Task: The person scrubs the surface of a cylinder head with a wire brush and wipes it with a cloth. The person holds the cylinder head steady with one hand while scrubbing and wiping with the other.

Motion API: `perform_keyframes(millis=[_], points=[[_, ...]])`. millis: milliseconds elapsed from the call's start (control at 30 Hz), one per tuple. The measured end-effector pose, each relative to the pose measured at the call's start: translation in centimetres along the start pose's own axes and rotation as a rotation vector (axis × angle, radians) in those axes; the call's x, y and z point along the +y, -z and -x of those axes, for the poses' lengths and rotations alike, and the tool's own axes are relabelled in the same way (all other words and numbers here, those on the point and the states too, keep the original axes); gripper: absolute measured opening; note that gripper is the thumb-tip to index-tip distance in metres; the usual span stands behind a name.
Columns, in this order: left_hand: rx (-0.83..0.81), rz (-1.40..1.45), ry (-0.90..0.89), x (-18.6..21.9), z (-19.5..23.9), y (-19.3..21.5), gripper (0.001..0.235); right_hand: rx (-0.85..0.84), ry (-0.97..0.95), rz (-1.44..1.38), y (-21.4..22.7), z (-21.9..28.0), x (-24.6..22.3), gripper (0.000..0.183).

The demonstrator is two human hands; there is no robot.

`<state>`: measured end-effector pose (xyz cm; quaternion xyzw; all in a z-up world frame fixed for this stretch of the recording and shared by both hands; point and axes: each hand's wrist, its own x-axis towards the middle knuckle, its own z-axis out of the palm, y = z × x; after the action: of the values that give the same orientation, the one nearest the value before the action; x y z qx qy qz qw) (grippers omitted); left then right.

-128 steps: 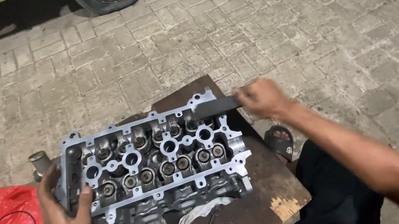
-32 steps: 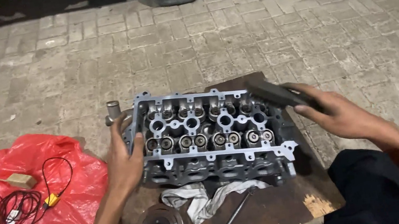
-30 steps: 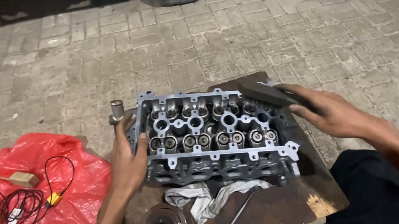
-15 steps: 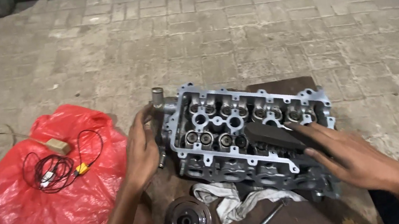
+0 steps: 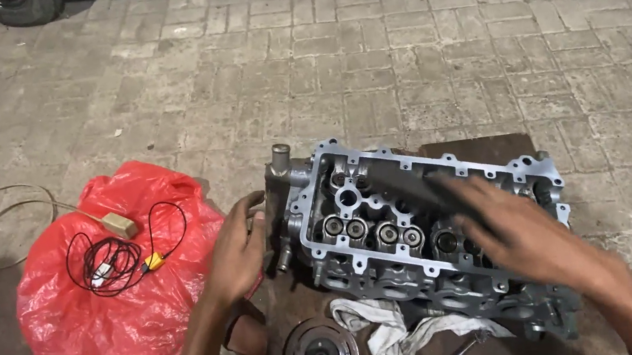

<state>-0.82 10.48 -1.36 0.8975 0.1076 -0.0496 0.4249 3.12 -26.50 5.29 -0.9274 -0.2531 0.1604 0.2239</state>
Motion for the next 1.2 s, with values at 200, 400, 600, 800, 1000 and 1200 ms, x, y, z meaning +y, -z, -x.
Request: perform_keyframes(millis=[200, 400, 600, 800, 1000, 1200], points=[[-0.037, 0.044, 0.069, 2.1, 0.1, -1.5, 0.071, 0.025, -0.148, 0.026, 0.6, -1.9, 1.7, 0.066], [-0.046, 0.174, 0.016, 4.1, 0.5, -1.7, 0.061, -0.026, 0.045, 0.135, 2.4, -5.6, -3.8, 0.046], [-0.033, 0.167, -0.065, 4.0, -0.5, -3.1, 0.060, -0.039, 0.151, 0.185, 2.5, -8.3, -2.2, 0.041], [-0.012, 0.244, -0.093, 2.7, -1.1, -4.8, 0.058, -0.037, 0.206, 0.291, 2.5, -7.9, -1.2, 0.038], [-0.022, 0.294, -0.107, 3.5, -0.8, -4.3, 0.059, 0.015, 0.274, 0.337, 1.5, -6.6, -1.5, 0.036], [-0.041, 0.247, -0.124, 3.0, -1.0, -4.4, 0.063, -0.022, 0.215, 0.267, 1.0, -8.5, -2.2, 0.038]])
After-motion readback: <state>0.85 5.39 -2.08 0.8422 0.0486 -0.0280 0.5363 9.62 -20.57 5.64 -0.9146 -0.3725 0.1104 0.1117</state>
